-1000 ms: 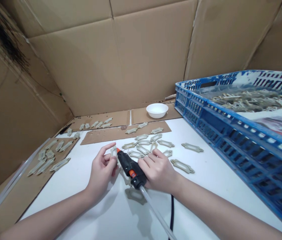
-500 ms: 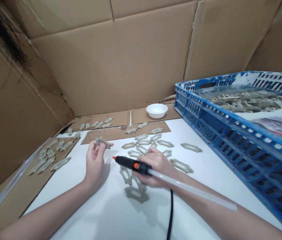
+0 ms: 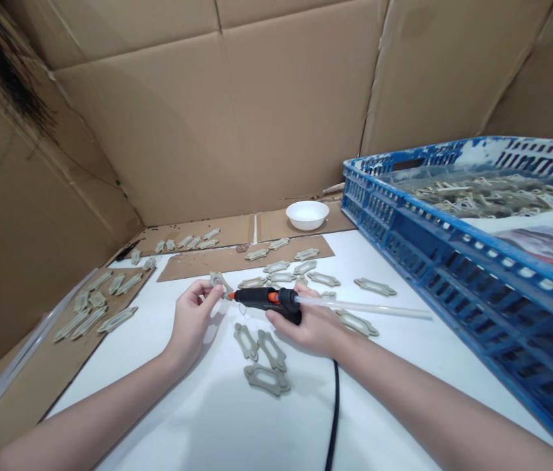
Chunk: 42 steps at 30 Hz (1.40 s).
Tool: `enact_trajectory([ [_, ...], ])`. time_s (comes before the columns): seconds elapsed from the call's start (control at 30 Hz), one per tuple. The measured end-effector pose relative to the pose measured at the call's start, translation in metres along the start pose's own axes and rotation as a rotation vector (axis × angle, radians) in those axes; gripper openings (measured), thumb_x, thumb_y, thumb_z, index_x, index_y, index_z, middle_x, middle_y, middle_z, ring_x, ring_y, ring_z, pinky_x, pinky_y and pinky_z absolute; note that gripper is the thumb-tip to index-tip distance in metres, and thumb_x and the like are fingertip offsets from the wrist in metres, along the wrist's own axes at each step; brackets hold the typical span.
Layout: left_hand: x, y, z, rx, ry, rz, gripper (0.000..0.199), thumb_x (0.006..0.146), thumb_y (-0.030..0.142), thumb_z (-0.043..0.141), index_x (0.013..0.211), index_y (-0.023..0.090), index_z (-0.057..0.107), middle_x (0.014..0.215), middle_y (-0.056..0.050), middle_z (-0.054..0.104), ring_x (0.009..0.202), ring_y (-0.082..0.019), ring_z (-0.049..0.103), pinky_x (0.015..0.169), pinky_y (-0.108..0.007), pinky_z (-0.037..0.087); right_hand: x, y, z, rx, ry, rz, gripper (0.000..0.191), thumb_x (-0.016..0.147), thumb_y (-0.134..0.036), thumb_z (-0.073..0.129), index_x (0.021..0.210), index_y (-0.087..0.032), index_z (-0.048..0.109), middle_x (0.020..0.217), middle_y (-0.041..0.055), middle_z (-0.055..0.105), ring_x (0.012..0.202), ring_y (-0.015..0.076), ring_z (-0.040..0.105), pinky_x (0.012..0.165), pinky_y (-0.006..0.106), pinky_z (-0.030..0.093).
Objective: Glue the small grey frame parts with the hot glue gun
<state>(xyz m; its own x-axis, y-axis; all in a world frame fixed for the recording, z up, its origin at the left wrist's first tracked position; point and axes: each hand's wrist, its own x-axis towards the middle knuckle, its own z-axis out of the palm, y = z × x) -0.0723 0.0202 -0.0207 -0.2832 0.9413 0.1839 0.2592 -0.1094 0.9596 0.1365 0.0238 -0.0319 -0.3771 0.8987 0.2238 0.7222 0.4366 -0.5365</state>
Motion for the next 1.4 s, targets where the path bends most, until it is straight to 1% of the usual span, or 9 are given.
enact_trajectory([
  [0.17, -0.0012, 0.0014, 0.0, 0.026, -0.02, 0.028, 0.012, 0.072, 0.027, 0.056, 0.067, 0.016, 0.053, 0.064, 0.003, 0.051, 0.063, -0.011, 0.044, 0.062, -0.022, 0.033, 0.0, -0.0015, 0.0009, 0.016, 0.036, -0.012, 0.046, 0.079, -0.054, 0.034, 0.074, -0.02, 0.066, 0.079, 0.0063, 0.056, 0.073, 0.0194, 0.054, 0.066, 0.031, 0.044],
  [0.27, -0.0013, 0.0019, -0.0002, 0.03, -0.019, 0.047, 0.012, 0.072, 0.027, 0.056, 0.067, 0.016, 0.053, 0.063, 0.003, 0.052, 0.063, -0.011, 0.045, 0.063, -0.022, 0.033, 0.0006, -0.003, 0.0001, 0.027, 0.041, -0.027, 0.043, 0.079, -0.051, 0.035, 0.076, -0.021, 0.066, 0.078, 0.0058, 0.058, 0.074, 0.0198, 0.055, 0.066, 0.03, 0.044],
  [0.43, -0.0015, 0.0026, -0.0004, 0.064, -0.019, 0.061, 0.012, 0.071, 0.027, 0.057, 0.065, 0.017, 0.053, 0.063, 0.003, 0.052, 0.064, -0.011, 0.046, 0.063, -0.023, 0.032, 0.0013, -0.0055, -0.0025, 0.001, 0.035, 0.0, 0.041, 0.079, -0.05, 0.036, 0.075, -0.021, 0.065, 0.075, 0.0041, 0.061, 0.071, 0.0191, 0.057, 0.063, 0.028, 0.044],
  [0.53, -0.0018, 0.0022, -0.0007, 0.057, -0.031, 0.066, 0.013, 0.071, 0.027, 0.057, 0.065, 0.017, 0.053, 0.063, 0.003, 0.052, 0.064, -0.011, 0.046, 0.062, -0.023, 0.032, 0.0011, -0.0057, -0.0032, -0.012, 0.043, -0.029, 0.039, 0.079, -0.048, 0.037, 0.075, -0.023, 0.066, 0.074, 0.0029, 0.062, 0.072, 0.0185, 0.057, 0.063, 0.027, 0.043],
  [0.63, -0.002, 0.0021, -0.0009, 0.066, -0.03, 0.07, 0.013, 0.071, 0.027, 0.057, 0.065, 0.017, 0.053, 0.064, 0.002, 0.053, 0.065, -0.012, 0.046, 0.062, -0.023, 0.032, 0.001, -0.0059, -0.003, -0.022, 0.049, -0.022, 0.038, 0.079, -0.047, 0.037, 0.076, -0.023, 0.066, 0.074, 0.0027, 0.062, 0.072, 0.0183, 0.057, 0.063, 0.026, 0.043],
  [0.87, -0.002, 0.0026, -0.0013, 0.089, -0.014, 0.068, 0.013, 0.07, 0.027, 0.057, 0.064, 0.017, 0.053, 0.063, 0.002, 0.053, 0.064, -0.012, 0.045, 0.063, -0.023, 0.032, 0.001, -0.0082, -0.0018, -0.044, 0.007, 0.06, 0.042, 0.078, -0.051, 0.035, 0.078, -0.022, 0.066, 0.077, 0.0045, 0.059, 0.07, 0.0188, 0.056, 0.062, 0.027, 0.044],
  [1.0, -0.002, 0.0013, -0.0013, 0.064, -0.018, 0.055, 0.014, 0.07, 0.028, 0.057, 0.063, 0.017, 0.053, 0.063, 0.002, 0.052, 0.063, -0.012, 0.045, 0.062, -0.023, 0.032, 0.0006, -0.0076, -0.0011, -0.057, 0.016, 0.052, 0.042, 0.078, -0.052, 0.036, 0.078, -0.023, 0.066, 0.076, 0.0046, 0.056, 0.072, 0.0194, 0.055, 0.062, 0.028, 0.044],
  [1.2, -0.0021, 0.0006, -0.0007, 0.051, -0.014, 0.06, 0.014, 0.069, 0.029, 0.058, 0.064, 0.017, 0.054, 0.064, 0.001, 0.053, 0.065, -0.013, 0.046, 0.062, -0.023, 0.033, 0.0001, -0.0074, -0.0004, -0.031, 0.02, 0.048, 0.04, 0.078, -0.05, 0.038, 0.075, -0.022, 0.066, 0.074, 0.0035, 0.055, 0.067, 0.0175, 0.054, 0.059, 0.026, 0.043],
  [1.4, -0.0026, 0.0011, -0.0009, 0.051, -0.011, 0.061, 0.013, 0.07, 0.028, 0.057, 0.064, 0.017, 0.053, 0.064, 0.001, 0.053, 0.066, -0.013, 0.046, 0.064, -0.024, 0.034, -0.0009, -0.0096, -0.0007, -0.049, -0.011, 0.1, 0.042, 0.078, -0.053, 0.035, 0.076, -0.023, 0.065, 0.077, 0.0042, 0.054, 0.067, 0.0175, 0.055, 0.058, 0.027, 0.043],
])
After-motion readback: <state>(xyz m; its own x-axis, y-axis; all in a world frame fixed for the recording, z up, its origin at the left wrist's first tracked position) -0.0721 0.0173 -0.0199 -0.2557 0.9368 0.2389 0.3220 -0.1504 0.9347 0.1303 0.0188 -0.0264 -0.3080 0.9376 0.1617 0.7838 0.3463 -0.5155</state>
